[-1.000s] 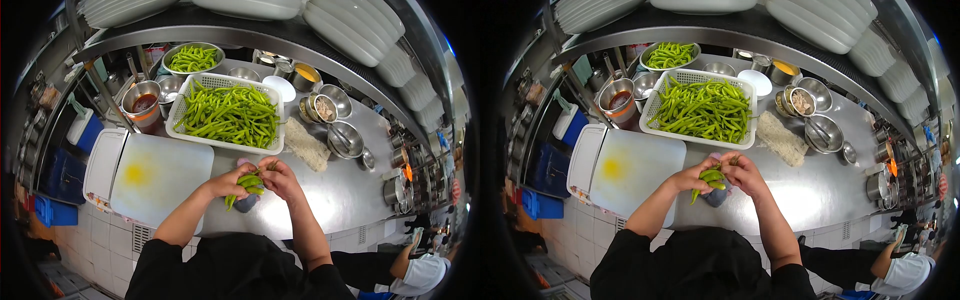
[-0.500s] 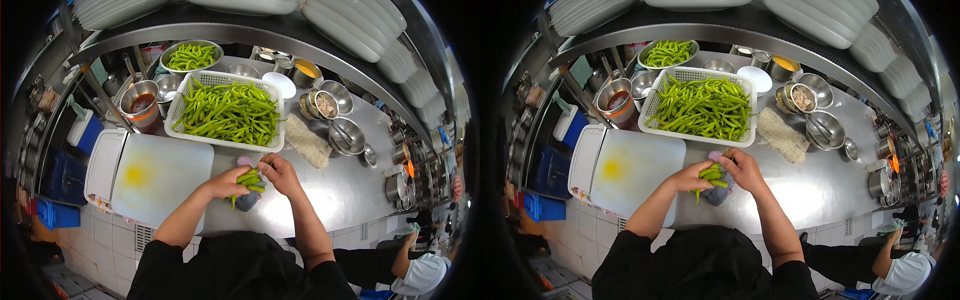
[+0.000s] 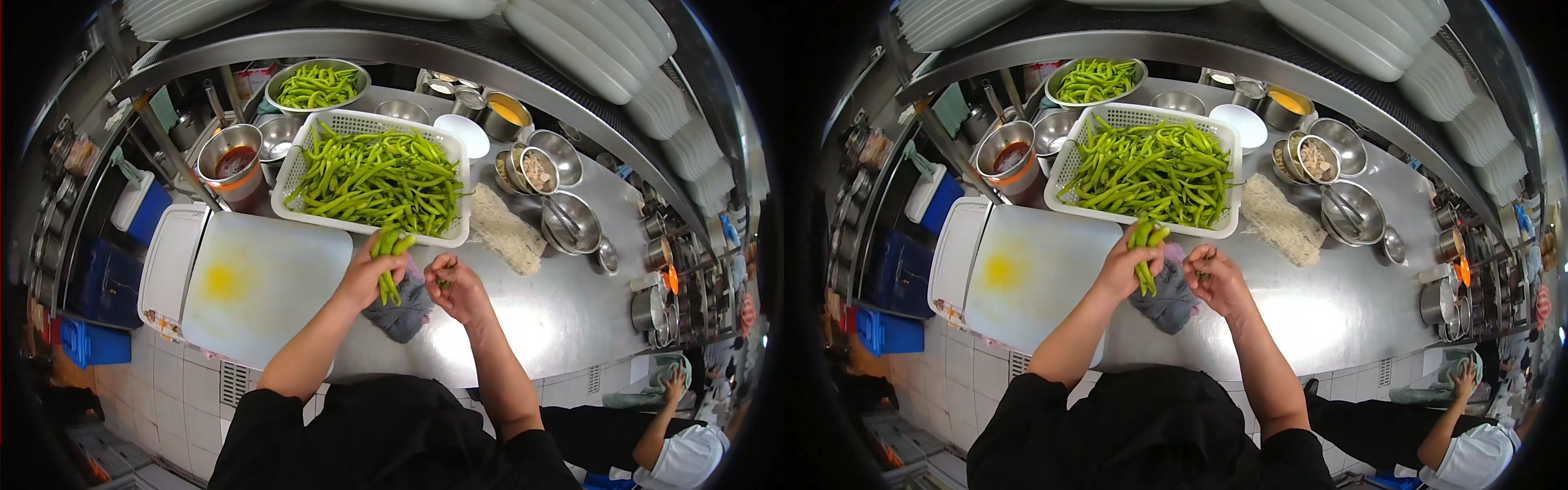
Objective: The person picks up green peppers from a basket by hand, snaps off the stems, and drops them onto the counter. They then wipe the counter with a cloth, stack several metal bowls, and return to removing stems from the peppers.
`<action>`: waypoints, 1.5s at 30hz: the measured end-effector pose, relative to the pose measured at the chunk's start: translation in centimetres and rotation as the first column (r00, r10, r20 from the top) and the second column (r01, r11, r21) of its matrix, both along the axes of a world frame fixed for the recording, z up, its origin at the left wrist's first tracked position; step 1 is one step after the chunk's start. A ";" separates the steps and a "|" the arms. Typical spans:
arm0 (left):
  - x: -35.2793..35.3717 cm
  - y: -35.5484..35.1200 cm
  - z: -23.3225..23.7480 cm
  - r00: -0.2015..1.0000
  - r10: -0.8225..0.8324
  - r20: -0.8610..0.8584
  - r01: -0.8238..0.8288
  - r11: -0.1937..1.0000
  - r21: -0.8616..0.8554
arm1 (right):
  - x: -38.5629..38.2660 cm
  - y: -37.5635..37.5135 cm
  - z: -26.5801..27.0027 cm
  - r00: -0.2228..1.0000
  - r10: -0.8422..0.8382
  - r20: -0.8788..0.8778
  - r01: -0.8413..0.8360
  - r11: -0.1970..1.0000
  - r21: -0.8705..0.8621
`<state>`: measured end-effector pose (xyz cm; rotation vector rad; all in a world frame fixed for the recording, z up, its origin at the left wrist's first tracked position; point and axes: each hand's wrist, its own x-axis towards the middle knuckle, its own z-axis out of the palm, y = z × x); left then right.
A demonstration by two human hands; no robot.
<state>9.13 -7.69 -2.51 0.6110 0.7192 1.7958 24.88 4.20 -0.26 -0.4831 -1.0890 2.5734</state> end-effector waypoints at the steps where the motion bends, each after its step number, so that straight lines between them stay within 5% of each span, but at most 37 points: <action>1: -0.1 0.3 0.0 0.996 0.095 -0.001 -0.095 0.995 -0.027 | 0.1 -0.3 -0.3 0.996 0.041 0.076 -0.046 0.997 0.058; 4: 0.2 1.0 -0.1 0.977 0.215 -0.006 -0.215 0.975 -0.057 | 0.0 -1.4 0.2 0.970 0.123 0.210 -0.161 0.971 0.175; 6: 0.5 1.3 -0.2 0.936 0.302 -0.183 -0.322 0.942 -0.091 | -0.3 -2.6 0.4 0.908 0.079 0.411 -0.258 0.878 0.402; 7: 0.6 1.4 -0.2 0.937 0.298 -0.184 -0.319 0.943 -0.094 | -0.6 -3.0 0.3 0.932 0.006 0.363 -0.226 0.792 0.567; 10: 0.7 1.6 -0.1 0.933 0.312 -0.180 -0.334 0.937 -0.105 | -0.7 -2.8 0.5 0.919 0.014 0.394 -0.263 0.766 0.586; 14: 0.4 1.8 -0.4 0.943 0.310 0.126 -0.299 0.950 -0.094 | -0.6 -2.3 -0.2 0.943 0.058 0.328 -0.195 0.894 0.403; 16: 0.4 1.9 -0.3 0.925 0.318 0.205 -0.300 0.947 -0.117 | -0.9 -3.5 0.2 0.938 -0.122 0.325 -0.172 0.650 0.740; 17: 0.6 2.0 -0.3 0.920 0.319 0.226 -0.293 0.945 -0.142 | -1.1 -3.7 0.0 0.938 -0.123 0.325 -0.171 0.651 0.740; 19: 0.9 2.0 -0.6 0.915 0.319 0.246 -0.284 0.944 -0.169 | -1.3 -3.8 -0.2 0.941 -0.220 0.256 -0.206 0.227 0.952; 26: 1.0 1.5 -1.6 0.928 0.143 0.345 -0.064 0.971 -0.230 | -1.1 -3.9 0.6 0.975 -0.130 0.182 -0.175 0.064 0.982; 30: 1.1 1.0 -0.9 0.922 -0.062 0.382 0.155 0.964 -0.217 | -0.9 -3.6 0.8 0.989 0.015 0.145 -0.142 -0.123 0.982; 35: 1.7 0.8 -0.7 0.899 -0.143 0.414 0.211 0.970 -0.124 | -0.3 -3.9 2.2 0.988 0.086 0.128 -0.096 -0.302 0.948; 37: 2.0 0.9 -0.8 0.900 -0.137 0.414 0.206 0.970 -0.127 | 0.0 -4.3 2.7 0.954 0.154 0.258 -0.160 -0.468 0.869; 39: 1.9 1.2 -1.6 0.830 -0.279 0.484 0.310 0.951 0.016 | 0.7 -5.6 1.9 0.921 0.265 0.287 -0.148 -0.444 0.884; 42: 2.1 1.1 -1.0 0.787 -0.241 0.568 0.221 0.970 0.105 | 1.5 -6.5 1.6 0.867 0.367 0.338 -0.184 -0.394 0.900; 44: 1.8 0.8 -0.7 0.801 -0.226 0.555 0.181 0.974 0.134 | 2.3 -6.4 1.2 0.940 0.283 0.189 -0.189 -0.029 0.982; 45: 1.6 0.7 -0.6 0.807 -0.214 0.550 0.153 0.976 0.155 | 2.7 -6.2 1.0 0.939 0.287 0.189 -0.188 -0.031 0.982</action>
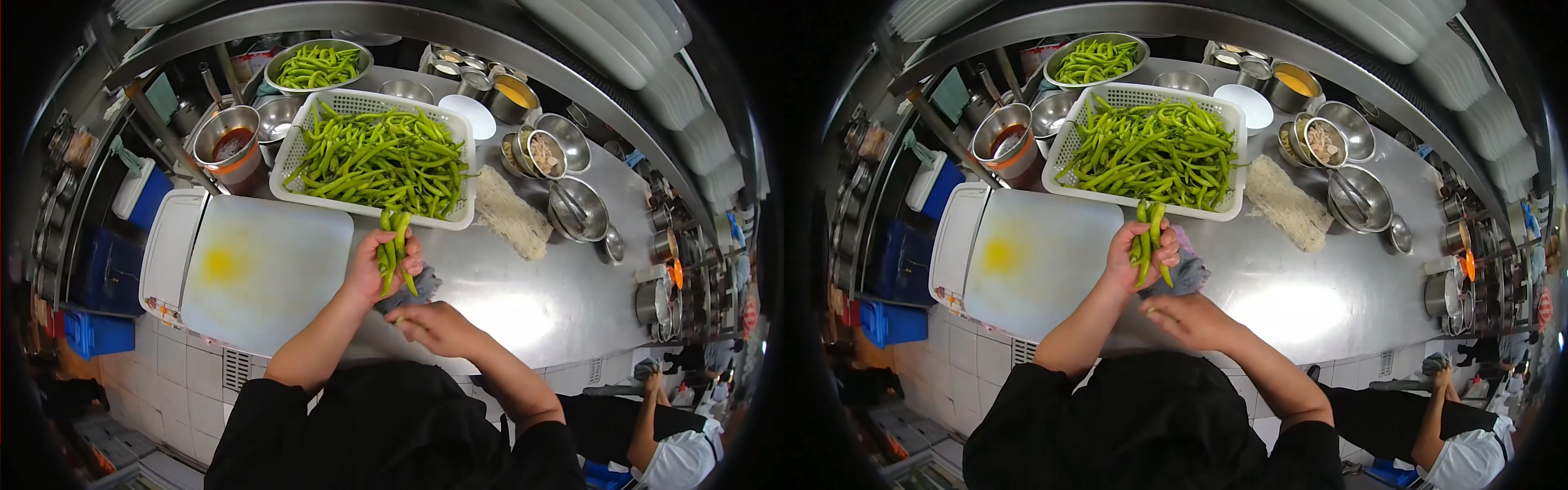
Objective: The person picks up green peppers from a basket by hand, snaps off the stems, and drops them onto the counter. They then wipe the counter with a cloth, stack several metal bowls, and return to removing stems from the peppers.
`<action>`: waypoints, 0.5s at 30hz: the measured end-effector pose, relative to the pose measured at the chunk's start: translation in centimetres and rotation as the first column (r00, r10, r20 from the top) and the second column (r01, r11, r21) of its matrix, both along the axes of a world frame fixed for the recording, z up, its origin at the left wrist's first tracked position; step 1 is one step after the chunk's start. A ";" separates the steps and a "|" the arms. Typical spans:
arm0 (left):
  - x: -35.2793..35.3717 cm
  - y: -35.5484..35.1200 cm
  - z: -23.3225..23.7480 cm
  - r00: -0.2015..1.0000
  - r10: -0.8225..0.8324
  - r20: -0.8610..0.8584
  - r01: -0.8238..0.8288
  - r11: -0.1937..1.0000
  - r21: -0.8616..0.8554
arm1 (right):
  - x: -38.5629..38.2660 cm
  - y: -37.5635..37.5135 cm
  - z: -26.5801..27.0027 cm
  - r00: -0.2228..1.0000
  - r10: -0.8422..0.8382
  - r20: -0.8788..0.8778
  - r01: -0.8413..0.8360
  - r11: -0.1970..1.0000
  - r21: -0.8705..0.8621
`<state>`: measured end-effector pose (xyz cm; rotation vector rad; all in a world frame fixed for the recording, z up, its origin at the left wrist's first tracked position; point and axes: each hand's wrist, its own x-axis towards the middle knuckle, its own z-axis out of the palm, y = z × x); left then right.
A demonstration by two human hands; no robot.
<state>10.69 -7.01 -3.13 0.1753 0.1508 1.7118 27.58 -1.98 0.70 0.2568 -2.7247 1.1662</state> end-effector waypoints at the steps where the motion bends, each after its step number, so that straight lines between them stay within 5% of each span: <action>1: -0.2 -0.2 0.0 1.000 0.029 0.000 -0.029 0.999 0.019 | 0.5 0.3 -0.3 0.987 -0.131 0.094 0.155 0.937 -0.312; 2: -0.3 -0.3 0.1 0.999 0.047 0.021 -0.047 0.999 -0.013 | 1.0 0.6 -0.7 0.949 -0.223 0.223 0.313 0.757 -0.573; 3: -0.5 -0.4 0.0 0.999 0.050 0.016 -0.050 0.999 -0.012 | 1.5 1.0 -1.2 0.951 -0.220 0.218 0.308 0.759 -0.574; 5: -1.1 -0.4 -0.5 0.995 0.095 -0.010 -0.095 0.995 -0.026 | 2.0 2.0 -2.7 0.871 -0.249 0.423 0.485 0.308 -0.818; 6: -1.5 -0.5 -0.5 0.995 0.102 -0.020 -0.102 0.995 -0.020 | 2.4 2.0 -3.6 0.848 -0.267 0.458 0.520 0.248 -0.817; 11: -6.2 -0.5 0.0 0.940 0.254 -0.227 -0.313 0.908 -0.278 | 4.7 1.0 -7.2 0.773 -0.267 0.575 0.627 0.183 -0.758; 15: -11.8 0.4 1.3 0.885 0.293 -0.362 -0.366 0.918 -0.153 | 5.8 0.1 -8.3 0.719 -0.327 0.614 0.685 0.179 -0.707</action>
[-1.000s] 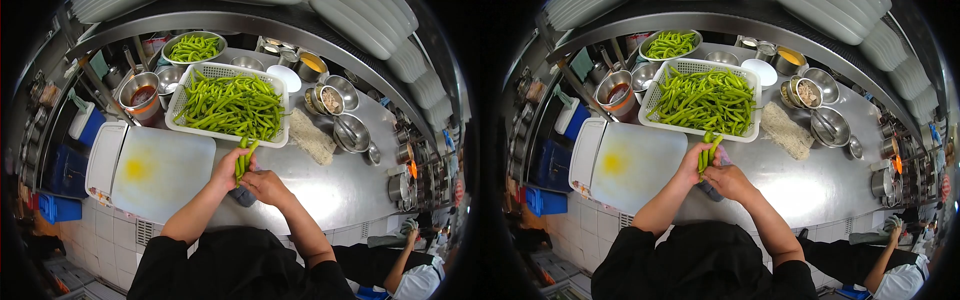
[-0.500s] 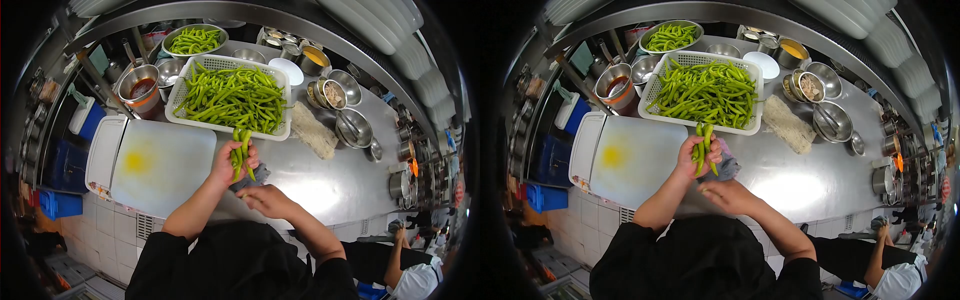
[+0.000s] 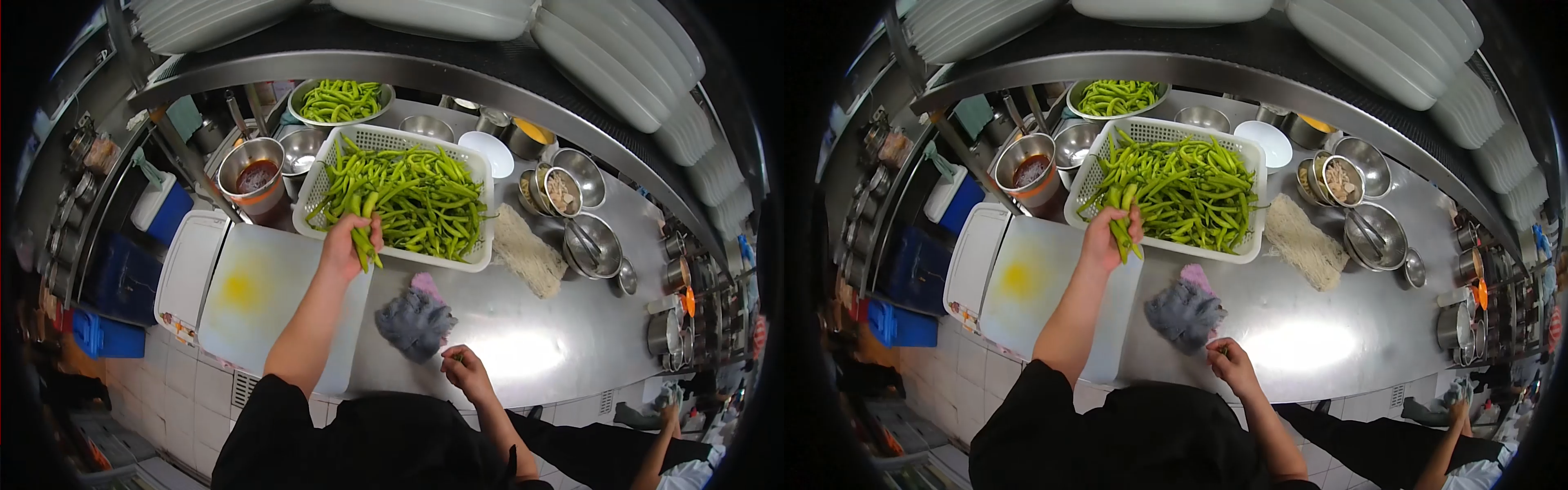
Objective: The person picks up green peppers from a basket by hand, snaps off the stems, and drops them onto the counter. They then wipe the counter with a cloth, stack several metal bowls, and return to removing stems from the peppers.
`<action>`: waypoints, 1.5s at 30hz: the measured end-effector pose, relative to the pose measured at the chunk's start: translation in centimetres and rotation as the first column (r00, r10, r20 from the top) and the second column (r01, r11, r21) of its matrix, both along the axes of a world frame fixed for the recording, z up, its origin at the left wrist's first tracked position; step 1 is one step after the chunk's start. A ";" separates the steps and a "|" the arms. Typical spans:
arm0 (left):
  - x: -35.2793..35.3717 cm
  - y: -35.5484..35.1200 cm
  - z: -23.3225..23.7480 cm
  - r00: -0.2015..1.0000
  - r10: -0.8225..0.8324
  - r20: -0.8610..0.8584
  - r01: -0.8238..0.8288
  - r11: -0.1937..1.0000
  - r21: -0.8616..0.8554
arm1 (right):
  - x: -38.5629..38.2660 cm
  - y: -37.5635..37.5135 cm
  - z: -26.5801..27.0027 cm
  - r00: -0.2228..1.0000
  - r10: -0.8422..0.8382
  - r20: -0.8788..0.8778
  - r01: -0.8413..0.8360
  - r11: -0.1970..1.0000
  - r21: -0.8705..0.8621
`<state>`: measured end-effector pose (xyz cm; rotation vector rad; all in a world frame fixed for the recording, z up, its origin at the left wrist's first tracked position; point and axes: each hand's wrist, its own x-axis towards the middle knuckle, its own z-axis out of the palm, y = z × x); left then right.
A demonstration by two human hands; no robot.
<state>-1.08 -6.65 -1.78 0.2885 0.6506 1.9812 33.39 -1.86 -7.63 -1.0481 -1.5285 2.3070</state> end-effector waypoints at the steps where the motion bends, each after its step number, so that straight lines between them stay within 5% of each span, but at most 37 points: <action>1: -1.3 0.5 0.2 1.000 -0.006 -0.006 0.006 1.000 0.001 | 0.1 -0.1 -0.2 1.000 -0.006 -0.006 0.006 1.000 0.001; 4: -5.5 3.1 0.4 0.997 0.045 -0.068 -0.051 0.994 -0.093 | 0.4 -0.3 -0.7 0.995 -0.084 0.049 0.085 0.996 -0.030; 6: -9.5 6.0 0.5 0.965 0.262 -0.027 -0.263 0.950 -0.168 | 0.4 -0.4 -1.1 0.989 -0.100 0.105 0.103 0.994 -0.026; 11: -22.6 13.9 -0.1 0.954 0.198 -0.225 -0.256 0.930 -0.263 | 0.5 -1.3 -2.3 0.972 -0.171 0.164 0.163 0.985 0.063; 17: -32.2 20.5 -0.4 0.785 0.287 -0.549 -0.571 0.680 -0.461 | 0.8 -2.5 -1.1 0.920 -0.304 0.248 0.302 0.952 0.049; 20: -34.2 19.7 -1.7 0.597 0.131 -0.791 -0.734 0.488 -0.473 | 0.9 -2.6 -0.6 0.891 -0.354 0.286 0.349 0.935 0.069; 23: -30.7 18.2 0.4 0.178 -0.055 -0.982 -0.932 0.311 -0.187 | 0.4 -1.9 0.0 0.856 -0.462 0.233 0.455 0.886 0.086; 25: -23.9 16.7 3.3 -0.038 0.044 -0.998 -0.898 0.437 0.054 | -1.3 -1.2 1.8 0.857 -0.506 0.095 0.480 0.852 0.207; 26: -19.7 15.4 4.4 0.030 0.108 -0.994 -0.815 0.578 0.038 | -2.3 -0.8 2.8 0.855 -0.518 -0.011 0.504 0.828 0.247; 27: -14.1 12.7 4.6 0.276 0.099 -0.956 -0.618 0.780 -0.098 | -3.3 -0.4 3.7 0.867 -0.499 -0.010 0.486 0.838 0.248; 28: -8.7 10.5 3.4 0.709 0.044 -0.704 -0.240 0.954 -0.182 | -4.5 -0.2 4.5 0.889 -0.441 -0.121 0.450 0.795 0.408; 29: -4.3 7.4 0.2 0.819 -0.219 -0.531 0.204 0.975 -0.087 | -5.7 -0.2 5.4 0.903 -0.366 -0.226 0.428 0.713 0.555; 30: 1.0 4.2 -0.8 0.884 -0.294 -0.364 0.271 0.956 -0.113 | -6.8 -0.3 6.7 0.942 -0.265 -0.207 0.334 0.654 0.679; 31: 4.7 1.2 -2.8 0.856 -0.515 -0.057 0.511 0.857 -0.069 | -7.9 -0.4 7.5 0.985 -0.099 -0.143 0.174 0.489 0.855; 33: 9.7 -3.0 -2.6 0.807 -0.499 0.315 0.522 0.853 0.014 | -10.8 -1.8 8.8 0.995 0.083 0.052 -0.064 0.151 0.986; 37: 11.9 -7.9 -3.7 0.830 -0.214 0.515 0.298 0.951 -0.085 | -11.2 -5.2 8.6 0.973 0.218 0.077 -0.094 0.068 0.993; 39: 13.1 -10.0 -6.0 0.845 -0.154 0.513 0.257 0.957 -0.136 | -10.0 -6.2 7.9 0.942 0.333 -0.039 -0.035 0.211 0.977; 41: 14.4 -11.3 -5.4 0.896 -0.028 0.443 0.177 0.938 -0.299 | -8.4 -6.6 7.2 0.917 0.395 -0.059 -0.037 0.232 0.972; 43: 15.3 -13.7 -6.9 0.897 -0.088 0.433 0.198 0.956 -0.217 | -6.1 -7.0 6.4 0.894 0.440 -0.085 -0.036 0.260 0.965; 44: 15.7 -14.7 -7.8 0.886 -0.172 0.430 0.253 0.958 -0.138 | -4.6 -7.2 5.9 0.909 0.416 -0.034 -0.136 0.372 0.918; 45: 16.7 -15.7 -6.2 0.899 -0.061 0.433 0.180 0.954 -0.240 | -3.0 -7.3 5.2 0.918 0.396 0.024 -0.230 0.481 0.846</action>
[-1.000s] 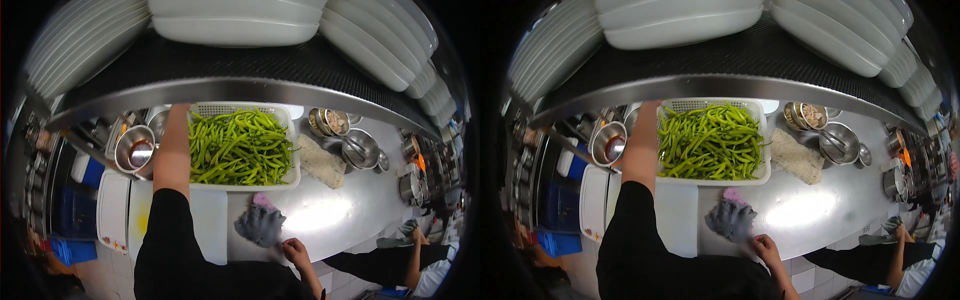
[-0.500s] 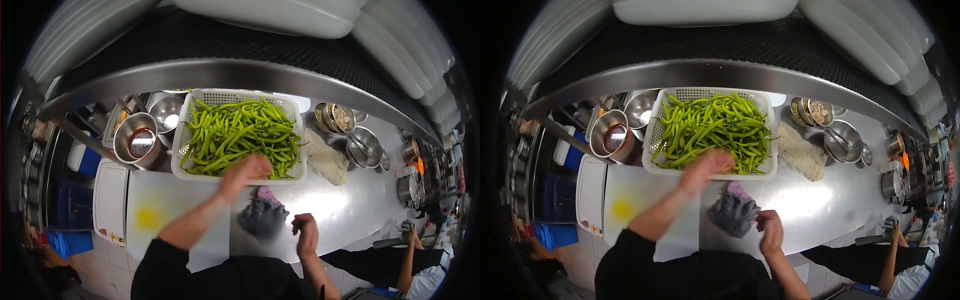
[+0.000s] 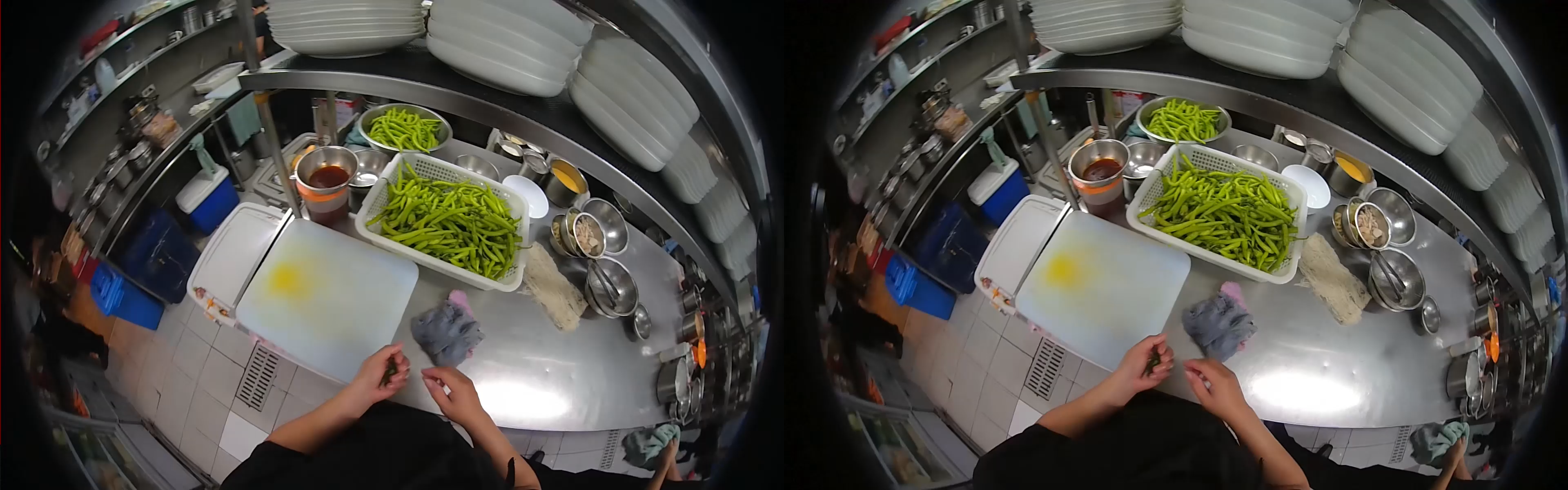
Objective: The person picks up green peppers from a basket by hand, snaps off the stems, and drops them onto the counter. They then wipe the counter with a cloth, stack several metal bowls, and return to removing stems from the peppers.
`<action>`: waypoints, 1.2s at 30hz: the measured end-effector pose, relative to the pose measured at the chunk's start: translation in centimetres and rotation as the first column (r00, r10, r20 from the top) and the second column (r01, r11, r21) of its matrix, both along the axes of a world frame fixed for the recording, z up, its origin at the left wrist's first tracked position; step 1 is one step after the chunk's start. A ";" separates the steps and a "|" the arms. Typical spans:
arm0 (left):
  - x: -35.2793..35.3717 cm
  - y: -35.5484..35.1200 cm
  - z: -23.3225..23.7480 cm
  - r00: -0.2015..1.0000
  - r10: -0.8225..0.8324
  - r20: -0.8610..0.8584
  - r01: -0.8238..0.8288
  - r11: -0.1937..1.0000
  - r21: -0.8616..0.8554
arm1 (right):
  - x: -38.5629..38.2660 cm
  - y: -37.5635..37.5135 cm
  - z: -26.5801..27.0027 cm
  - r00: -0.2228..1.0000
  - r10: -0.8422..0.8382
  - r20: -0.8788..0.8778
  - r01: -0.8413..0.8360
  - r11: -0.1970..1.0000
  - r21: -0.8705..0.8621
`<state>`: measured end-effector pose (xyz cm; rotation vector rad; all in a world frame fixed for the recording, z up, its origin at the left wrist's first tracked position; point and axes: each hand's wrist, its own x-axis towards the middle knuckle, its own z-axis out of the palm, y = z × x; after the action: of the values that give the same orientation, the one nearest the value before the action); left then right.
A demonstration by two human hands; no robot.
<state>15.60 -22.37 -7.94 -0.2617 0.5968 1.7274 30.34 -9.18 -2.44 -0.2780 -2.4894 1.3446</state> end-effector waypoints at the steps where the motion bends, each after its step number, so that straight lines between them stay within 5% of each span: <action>1: 0.5 -1.3 -0.1 1.000 0.015 -0.010 -0.015 1.000 -0.008 | 1.7 -0.1 -1.5 1.000 0.015 -0.010 -0.015 1.000 -0.008; 4: 0.9 -7.0 -1.1 0.987 0.112 -0.117 -0.112 0.994 0.014 | 7.8 -0.6 -6.0 0.981 -0.029 0.190 0.081 0.959 -0.273; 6: 0.8 -10.7 -1.4 0.942 0.271 -0.201 -0.307 0.935 -0.180 | 12.0 -1.0 -8.1 0.875 -0.014 0.485 0.235 0.887 -0.397; 9: -0.3 -15.7 -2.5 0.841 0.429 -0.329 -0.524 0.798 -0.298 | 17.4 -2.1 -13.1 0.799 -0.043 0.600 0.342 0.853 -0.394; 12: -3.1 -18.8 -3.0 0.755 0.525 -0.393 -0.648 0.691 -0.321 | 21.5 -3.1 -19.2 0.687 -0.163 0.708 0.389 0.905 -0.170; 14: -5.3 -19.6 -3.2 0.717 0.583 -0.383 -0.694 0.649 -0.312 | 24.4 -4.0 -26.9 0.519 -0.226 0.824 0.278 0.957 0.087; 17: -9.3 -18.4 -1.0 0.651 0.617 -0.443 -0.750 0.613 -0.249 | 34.3 -4.7 -53.3 0.384 -0.238 0.892 0.250 0.957 0.148; 18: -10.6 -17.9 -0.1 0.626 0.621 -0.472 -0.756 0.631 -0.172 | 34.2 -5.6 -51.5 0.270 -0.286 0.919 0.367 0.913 0.177; 21: -15.7 -17.0 1.4 0.604 0.619 -0.502 -0.733 0.678 -0.047 | 29.2 -5.4 -47.0 0.232 -0.224 0.947 0.379 0.917 0.124; 22: -17.7 -16.9 1.3 0.602 0.625 -0.496 -0.721 0.693 -0.003 | 27.9 -5.6 -43.4 0.301 -0.146 0.942 0.609 0.790 -0.073; 23: -19.6 -16.8 1.2 0.603 0.630 -0.489 -0.707 0.706 0.038 | 25.7 -5.6 -36.1 0.576 -0.175 0.799 0.432 0.894 -0.115; 26: -24.3 -16.6 1.2 0.692 0.575 -0.437 -0.643 0.766 -0.011 | 20.3 -8.0 -34.2 0.553 -0.322 0.768 0.528 0.849 -0.024; 28: -27.0 -17.4 0.8 0.716 0.544 -0.439 -0.618 0.785 -0.036 | 15.3 -9.4 -32.4 0.325 -0.323 0.889 0.841 0.529 -0.116; 31: -30.3 -18.1 -0.3 0.744 0.513 -0.428 -0.588 0.807 -0.054 | 10.3 -12.6 -32.7 0.370 -0.252 0.894 0.723 0.683 -0.106; 36: -33.5 -19.5 -1.0 0.774 0.456 -0.440 -0.555 0.822 -0.125 | 4.4 -17.9 -28.7 0.325 -0.242 0.914 0.828 0.540 -0.152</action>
<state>-17.88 -41.84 -8.93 -0.2714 1.1263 2.2618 34.77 -27.07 -31.15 -2.2389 -1.8518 1.8427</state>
